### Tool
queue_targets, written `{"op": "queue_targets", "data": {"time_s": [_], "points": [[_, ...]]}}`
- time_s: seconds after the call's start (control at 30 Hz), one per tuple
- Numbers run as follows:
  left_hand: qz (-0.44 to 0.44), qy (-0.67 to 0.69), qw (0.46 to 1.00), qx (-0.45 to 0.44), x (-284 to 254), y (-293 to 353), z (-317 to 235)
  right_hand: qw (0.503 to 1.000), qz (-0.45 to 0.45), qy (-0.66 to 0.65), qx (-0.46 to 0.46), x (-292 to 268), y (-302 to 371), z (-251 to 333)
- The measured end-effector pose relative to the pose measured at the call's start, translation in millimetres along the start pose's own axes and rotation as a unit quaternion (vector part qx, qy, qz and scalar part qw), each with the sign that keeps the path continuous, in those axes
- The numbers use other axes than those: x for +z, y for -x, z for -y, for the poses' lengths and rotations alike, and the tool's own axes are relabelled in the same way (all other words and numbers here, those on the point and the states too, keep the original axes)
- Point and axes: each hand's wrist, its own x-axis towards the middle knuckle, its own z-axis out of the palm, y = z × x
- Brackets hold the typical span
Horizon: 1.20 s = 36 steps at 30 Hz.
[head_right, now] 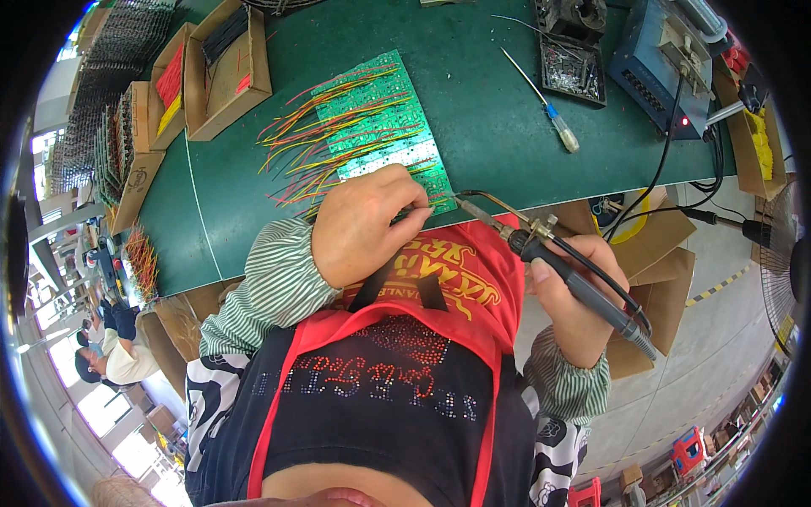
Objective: The person solders wires onto a circuit board using a soldering iron, moves the board to a stack, and retrieves a new board. The person then takes wires from containers and solders them onto the new board using the soldering iron.
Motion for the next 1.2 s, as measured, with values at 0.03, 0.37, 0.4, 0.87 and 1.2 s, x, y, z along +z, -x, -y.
{"op": "queue_targets", "data": {"time_s": [0.03, 0.37, 0.4, 0.87, 1.2], "points": [[0.002, 0.001, 1.0, -0.001, -0.1, 0.0, -0.1, 1.0, -0.006, -0.005, -0.001, 1.6, -0.2, 1.7], [0.068, -0.057, 0.996, -0.005, -47.8, 33.2, 30.4, 0.999, -0.011, 0.015, -0.046, 5.0, -14.7, 4.3], [0.096, -0.063, 0.993, -0.015, -60.3, 40.9, 40.1, 0.999, -0.011, 0.014, -0.049, 6.2, -16.4, 5.8], [-0.047, -0.062, 0.975, -0.21, -193.4, -19.6, 201.4, 0.998, 0.02, 0.014, -0.049, 37.3, -46.2, 19.9], [0.097, -0.053, 0.97, -0.219, -178.9, -60.2, 215.9, 0.998, 0.016, 0.025, -0.049, 53.9, -65.5, 27.6]]}}
